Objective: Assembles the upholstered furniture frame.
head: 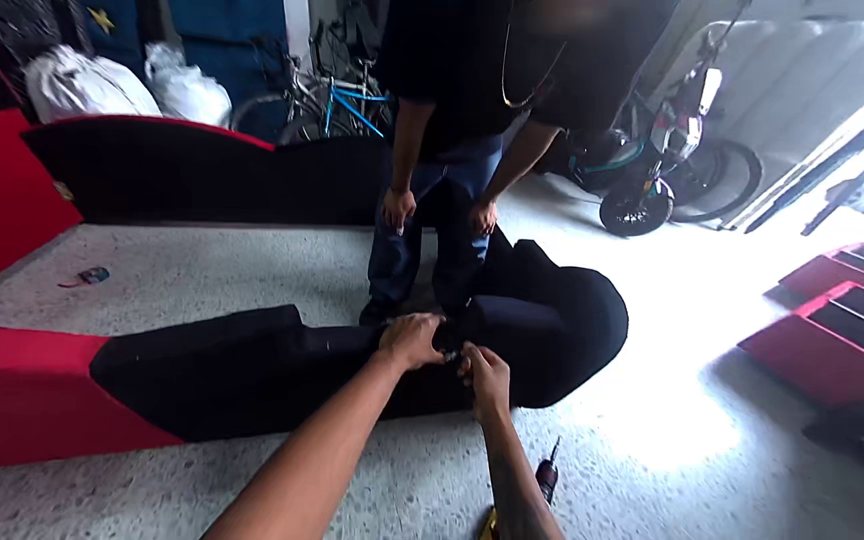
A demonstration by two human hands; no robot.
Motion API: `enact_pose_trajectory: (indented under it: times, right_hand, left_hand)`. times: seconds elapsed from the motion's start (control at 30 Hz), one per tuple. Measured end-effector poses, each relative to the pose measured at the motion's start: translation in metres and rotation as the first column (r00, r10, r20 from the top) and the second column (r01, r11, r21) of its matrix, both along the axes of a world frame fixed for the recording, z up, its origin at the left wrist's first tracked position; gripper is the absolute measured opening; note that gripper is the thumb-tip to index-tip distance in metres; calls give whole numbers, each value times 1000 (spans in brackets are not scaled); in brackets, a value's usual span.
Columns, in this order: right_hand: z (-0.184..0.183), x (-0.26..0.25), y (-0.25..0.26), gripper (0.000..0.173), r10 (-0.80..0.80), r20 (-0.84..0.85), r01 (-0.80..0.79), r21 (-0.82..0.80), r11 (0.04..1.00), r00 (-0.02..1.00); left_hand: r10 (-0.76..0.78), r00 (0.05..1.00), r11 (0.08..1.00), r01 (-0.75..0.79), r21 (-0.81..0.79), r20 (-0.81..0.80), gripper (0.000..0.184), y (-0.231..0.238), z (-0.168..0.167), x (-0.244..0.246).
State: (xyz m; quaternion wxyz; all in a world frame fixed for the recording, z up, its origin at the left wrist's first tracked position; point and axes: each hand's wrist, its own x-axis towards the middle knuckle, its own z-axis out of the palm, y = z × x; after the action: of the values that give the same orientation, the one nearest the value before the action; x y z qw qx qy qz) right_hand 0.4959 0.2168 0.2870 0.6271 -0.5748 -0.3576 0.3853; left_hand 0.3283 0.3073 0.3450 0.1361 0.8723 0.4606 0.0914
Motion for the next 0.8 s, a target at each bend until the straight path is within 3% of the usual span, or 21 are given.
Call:
enact_pose_trajectory:
  times: [0.33, 0.43, 0.8]
  right_hand:
    - [-3, -15, -1, 32, 2, -13, -3, -76, 997, 1000]
    - [4, -22, 13, 31, -74, 15, 74, -1, 997, 997]
    - [7, -21, 14, 33, 9, -83, -10, -12, 1000, 997]
  left_hand:
    - [0, 1000, 999, -1, 52, 22, 80, 1, -4, -5]
    - [29, 997, 997, -34, 69, 74, 75, -4, 9, -5]
    - [30, 999, 1000, -30, 8, -9, 80, 3, 12, -5]
